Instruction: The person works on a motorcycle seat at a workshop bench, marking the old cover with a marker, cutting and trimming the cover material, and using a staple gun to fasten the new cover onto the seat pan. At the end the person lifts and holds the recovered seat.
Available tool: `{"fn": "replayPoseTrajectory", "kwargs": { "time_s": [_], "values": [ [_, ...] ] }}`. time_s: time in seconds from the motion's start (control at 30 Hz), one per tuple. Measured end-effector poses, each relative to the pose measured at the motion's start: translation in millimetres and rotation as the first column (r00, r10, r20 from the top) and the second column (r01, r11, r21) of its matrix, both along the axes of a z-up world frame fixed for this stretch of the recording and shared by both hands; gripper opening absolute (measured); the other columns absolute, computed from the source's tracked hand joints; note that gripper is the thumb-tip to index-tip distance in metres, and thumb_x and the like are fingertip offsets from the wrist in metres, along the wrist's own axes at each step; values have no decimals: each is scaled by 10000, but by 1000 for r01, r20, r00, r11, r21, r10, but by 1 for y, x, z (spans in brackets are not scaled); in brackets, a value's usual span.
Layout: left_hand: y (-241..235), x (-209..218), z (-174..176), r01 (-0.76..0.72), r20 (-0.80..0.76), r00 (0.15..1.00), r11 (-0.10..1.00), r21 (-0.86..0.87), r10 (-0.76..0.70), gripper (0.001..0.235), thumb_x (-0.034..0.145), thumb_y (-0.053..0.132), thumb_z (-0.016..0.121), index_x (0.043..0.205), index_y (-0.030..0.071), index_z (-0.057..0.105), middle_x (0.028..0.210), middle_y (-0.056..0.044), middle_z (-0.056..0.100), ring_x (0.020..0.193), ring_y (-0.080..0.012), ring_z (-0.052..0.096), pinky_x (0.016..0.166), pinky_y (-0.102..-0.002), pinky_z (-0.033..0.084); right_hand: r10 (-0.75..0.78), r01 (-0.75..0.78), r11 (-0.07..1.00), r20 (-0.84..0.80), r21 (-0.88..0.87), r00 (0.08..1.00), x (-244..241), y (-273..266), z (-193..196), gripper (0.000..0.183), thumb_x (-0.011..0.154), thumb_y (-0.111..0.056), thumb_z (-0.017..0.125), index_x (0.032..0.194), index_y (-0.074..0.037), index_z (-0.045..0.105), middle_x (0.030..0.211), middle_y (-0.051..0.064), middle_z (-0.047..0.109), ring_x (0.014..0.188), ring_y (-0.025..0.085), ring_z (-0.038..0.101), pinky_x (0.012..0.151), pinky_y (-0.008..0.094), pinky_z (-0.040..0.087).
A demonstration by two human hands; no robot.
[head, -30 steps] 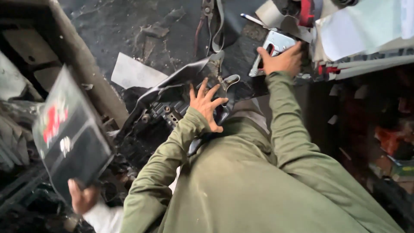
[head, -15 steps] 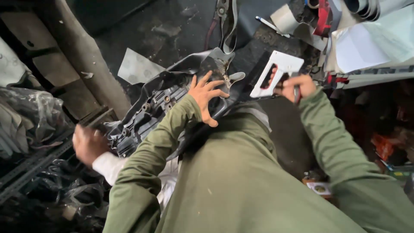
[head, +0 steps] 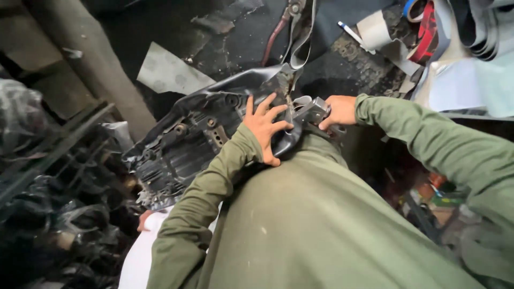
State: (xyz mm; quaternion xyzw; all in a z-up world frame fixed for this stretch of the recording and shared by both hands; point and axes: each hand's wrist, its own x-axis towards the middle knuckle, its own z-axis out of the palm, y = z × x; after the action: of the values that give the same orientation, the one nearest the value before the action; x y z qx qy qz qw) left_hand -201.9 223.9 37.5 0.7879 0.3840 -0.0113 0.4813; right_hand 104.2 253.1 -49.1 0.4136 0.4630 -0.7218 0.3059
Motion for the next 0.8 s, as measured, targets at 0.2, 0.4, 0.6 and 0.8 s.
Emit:
{"fn": "replayPoseTrajectory", "kwargs": {
  "time_s": [0.2, 0.4, 0.6, 0.8],
  "values": [
    [2, 2, -4, -7, -31, 999, 997, -76, 5, 908, 327, 539, 866, 1179, 256, 726, 1461, -110, 491, 1480, -423, 246, 1090, -831, 124, 97, -101, 994, 103, 35, 990, -3, 4, -12, 432, 719, -359, 877, 959, -14, 776, 841, 127, 779, 803, 241, 740, 764, 359, 541],
    [4, 1, -15, -32, 52, 998, 999, -12, 32, 858, 382, 527, 863, 1175, 231, 724, 1463, -105, 509, 1503, -385, 295, 1139, -815, 140, 5, -91, 957, 298, 276, 955, -21, -14, 9, 517, 769, -366, 941, 998, 42, 721, 944, 194, 720, 887, 254, 701, 849, 347, 559],
    [-3, 0, -5, -4, 5, 1000, 998, -56, 4, 895, 316, 520, 863, 1153, 232, 730, 1429, -107, 508, 1452, -398, 317, 1097, -836, 106, -327, 270, 903, -127, -333, 937, 27, -22, 5, 341, 717, -15, 768, 1050, -10, 694, 940, 41, 737, 873, 134, 687, 800, 343, 571],
    [-6, 1, -13, -17, 14, 1000, 999, -36, 18, 897, 316, 547, 857, 1150, 236, 743, 1402, -111, 514, 1434, -398, 322, 1079, -850, 109, -209, 150, 893, -96, -424, 973, 17, -21, -4, 309, 707, 46, 725, 1015, 24, 707, 878, 105, 748, 800, 188, 716, 731, 345, 601]
  ]
}}
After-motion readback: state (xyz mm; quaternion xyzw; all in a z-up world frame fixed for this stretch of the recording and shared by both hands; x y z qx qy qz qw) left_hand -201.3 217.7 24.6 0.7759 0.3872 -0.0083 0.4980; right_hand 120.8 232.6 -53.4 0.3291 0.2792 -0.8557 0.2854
